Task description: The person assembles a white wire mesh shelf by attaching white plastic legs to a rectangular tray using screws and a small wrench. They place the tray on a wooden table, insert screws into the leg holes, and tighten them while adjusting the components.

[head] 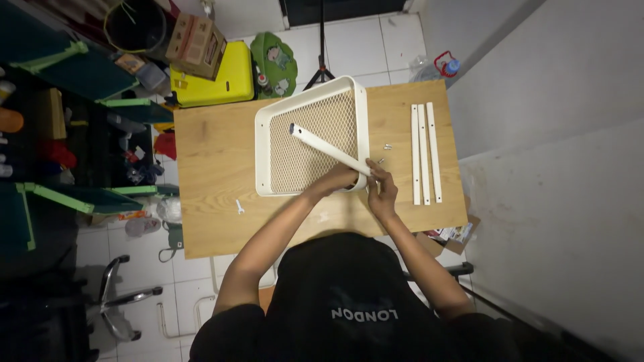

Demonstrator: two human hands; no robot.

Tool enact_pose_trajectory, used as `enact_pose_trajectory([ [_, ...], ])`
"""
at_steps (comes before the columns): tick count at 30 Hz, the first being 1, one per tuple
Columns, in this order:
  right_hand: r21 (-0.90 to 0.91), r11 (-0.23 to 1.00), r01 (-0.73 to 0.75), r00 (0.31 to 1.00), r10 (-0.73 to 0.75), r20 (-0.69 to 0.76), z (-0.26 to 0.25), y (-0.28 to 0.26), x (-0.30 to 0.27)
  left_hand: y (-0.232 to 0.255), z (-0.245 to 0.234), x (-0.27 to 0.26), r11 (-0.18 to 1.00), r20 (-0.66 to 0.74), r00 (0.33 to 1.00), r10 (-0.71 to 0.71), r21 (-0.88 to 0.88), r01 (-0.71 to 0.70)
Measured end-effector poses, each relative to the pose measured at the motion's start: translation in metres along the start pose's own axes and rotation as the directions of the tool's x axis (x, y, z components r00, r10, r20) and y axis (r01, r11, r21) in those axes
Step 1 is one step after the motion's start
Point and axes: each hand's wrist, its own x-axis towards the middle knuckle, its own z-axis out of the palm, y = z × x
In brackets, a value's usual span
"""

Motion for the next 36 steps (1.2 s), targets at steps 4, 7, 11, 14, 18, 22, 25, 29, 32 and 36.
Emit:
enact_pose_trajectory([
  [4, 0.070, 0.998, -0.005, 1.000, 0.004, 0.003, 0.004, -0.005, 0.002, -0.012, -0.008, 0.004, 0.981, 0.039, 0.997, -0.060, -0.181, 0.066],
  [7, 0.068, 0.998, -0.006, 1.000, 0.006, 0.006, 0.003, -0.005, 0.000, -0.026, -0.009, 0.005, 0.916, 0.049, 0.993, -0.106, -0.384, 0.117],
  [11, 0.071, 0.997, -0.022, 1.000, 0.022, 0.002, 0.005, -0.004, 0.004, -0.027, -0.016, -0.003, 0.877, 0.107, 0.992, -0.061, -0.468, 0.104],
  [14, 0.060, 0.997, -0.058, 0.998, 0.056, 0.034, 0.004, -0.008, 0.003, -0.018, -0.016, -0.007, 0.789, 0.107, 0.985, -0.137, -0.589, 0.174],
  [18, 0.060, 0.998, -0.027, 0.999, 0.025, 0.043, 0.008, -0.012, 0.003, -0.010, -0.015, -0.007, 0.950, 0.015, 0.987, -0.163, -0.267, 0.161],
  [22, 0.078, 0.996, -0.031, 0.999, 0.028, 0.041, 0.010, -0.014, 0.004, -0.015, -0.018, -0.006, 0.973, 0.052, 0.987, -0.154, -0.167, 0.160],
  [25, 0.111, 0.994, -0.017, 0.999, 0.014, 0.030, 0.011, -0.013, 0.005, -0.021, -0.020, -0.003, 0.964, 0.057, 0.991, -0.120, -0.231, 0.130],
  [29, 0.085, 0.996, -0.026, 0.999, 0.024, 0.027, 0.011, -0.012, 0.007, -0.024, -0.021, -0.002, 0.956, 0.058, 0.993, -0.103, -0.269, 0.115],
  [32, 0.074, 0.997, -0.024, 0.999, 0.023, 0.024, 0.013, -0.012, 0.009, -0.023, -0.020, -0.006, 0.959, 0.055, 0.996, -0.071, -0.273, 0.083],
  [36, 0.054, 0.998, -0.017, 0.999, 0.016, 0.033, 0.013, -0.016, 0.011, -0.019, -0.017, -0.007, 0.946, -0.002, 0.996, -0.086, -0.314, 0.081],
])
